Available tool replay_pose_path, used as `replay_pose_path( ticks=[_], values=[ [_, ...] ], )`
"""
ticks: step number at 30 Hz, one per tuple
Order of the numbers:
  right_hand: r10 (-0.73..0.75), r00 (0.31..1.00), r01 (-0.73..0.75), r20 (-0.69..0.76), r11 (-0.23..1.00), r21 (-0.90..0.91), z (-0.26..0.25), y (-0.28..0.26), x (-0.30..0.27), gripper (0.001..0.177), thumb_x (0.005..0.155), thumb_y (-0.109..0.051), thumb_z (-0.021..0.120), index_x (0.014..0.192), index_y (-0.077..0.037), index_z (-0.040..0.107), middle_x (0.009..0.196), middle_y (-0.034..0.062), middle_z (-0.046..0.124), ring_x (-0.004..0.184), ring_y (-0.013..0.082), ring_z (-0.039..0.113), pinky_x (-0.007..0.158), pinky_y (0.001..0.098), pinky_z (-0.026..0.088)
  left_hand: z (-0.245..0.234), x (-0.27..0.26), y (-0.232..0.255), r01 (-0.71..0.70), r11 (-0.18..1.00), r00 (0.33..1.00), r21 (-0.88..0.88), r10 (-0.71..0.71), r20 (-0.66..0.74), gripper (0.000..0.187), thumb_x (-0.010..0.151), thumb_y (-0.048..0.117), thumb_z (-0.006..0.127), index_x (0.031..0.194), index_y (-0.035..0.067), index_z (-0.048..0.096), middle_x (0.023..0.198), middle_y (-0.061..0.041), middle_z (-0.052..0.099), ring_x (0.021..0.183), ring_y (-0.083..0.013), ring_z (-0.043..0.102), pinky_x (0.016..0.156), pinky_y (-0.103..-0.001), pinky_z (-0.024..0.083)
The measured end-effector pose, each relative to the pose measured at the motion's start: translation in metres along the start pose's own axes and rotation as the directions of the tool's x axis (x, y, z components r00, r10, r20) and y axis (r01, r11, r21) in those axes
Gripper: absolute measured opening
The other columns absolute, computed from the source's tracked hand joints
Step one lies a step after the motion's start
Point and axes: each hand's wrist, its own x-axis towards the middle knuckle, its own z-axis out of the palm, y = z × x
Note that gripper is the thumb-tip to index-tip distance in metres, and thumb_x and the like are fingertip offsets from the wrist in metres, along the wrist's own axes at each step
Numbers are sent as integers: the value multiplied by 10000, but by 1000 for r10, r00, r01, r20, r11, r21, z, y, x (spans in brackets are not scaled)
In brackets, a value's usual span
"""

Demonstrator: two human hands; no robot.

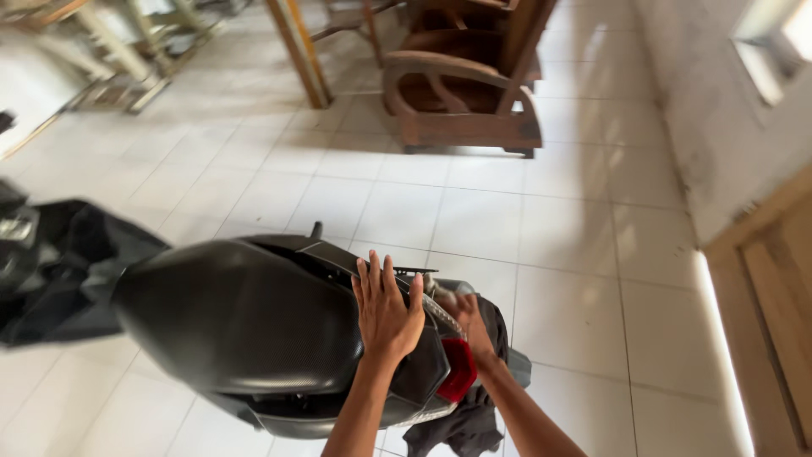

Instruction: The person wipes the exterior of a black scooter with a cloth, cleaning the seat, rear body panels, tail light, handlebars, dashboard, and rear wheel area. The person moves around the scooter to reach different sides and components.

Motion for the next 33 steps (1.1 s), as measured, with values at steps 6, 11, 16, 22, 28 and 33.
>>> replay_pose_path(
  ticks=[6,11,16,22,28,33],
  values=[
    [437,879,-437,191,577,690,-29,23,46,378,1081,-217,483,1389,-89,661,1016,319,721,784,363,697,716,421,563,17,19,-17,248,966,962,-78,-255,-98,709,1065,475,246,1602,16,183,1709,-199,70,1584,-349,21,1263,-492,25],
    [215,864,-502,456,448,740,-61,-8,66,354,1026,-221,440,1258,-50,645,1561,70,514,971,393,691,751,473,607,19,22,-14,341,924,911,-174,-370,-181,677,1064,433,209,1620,50,154,1711,-154,89,1579,-335,26,1256,-487,8],
    [-199,954,-27,225,688,726,-77,-45,80,480,1073,-295,463,1472,-30,503,1565,158,442,1461,361,393,1176,450,334,19,12,-10,363,892,871,-270,-427,-242,688,1059,464,182,1622,68,183,1711,-131,138,1588,-303,44,1271,-482,4],
    [-294,935,69,199,701,709,-79,-57,117,481,1065,-280,473,1479,-35,497,1571,167,444,1445,374,406,1173,456,345,14,20,-9,490,825,812,-282,-550,-195,721,1039,523,135,1611,90,208,1709,-119,117,1588,-287,1,1266,-456,-22],
    [-523,845,283,113,616,735,-44,-45,162,425,1075,-187,469,1465,-30,530,1570,164,474,1497,386,372,1194,484,343,16,49,-21,606,754,724,-255,-655,-216,745,1011,569,95,1611,150,235,1709,-94,109,1587,-275,-29,1265,-452,-47],
    [-642,767,464,9,564,683,4,-48,219,446,1023,-121,518,1457,-16,538,1537,160,503,1504,387,378,1218,509,329,20,63,-28,754,642,623,-140,-766,-159,762,987,604,73,1603,179,214,1713,-65,54,1578,-256,-73,1251,-457,-66]
  ],
)
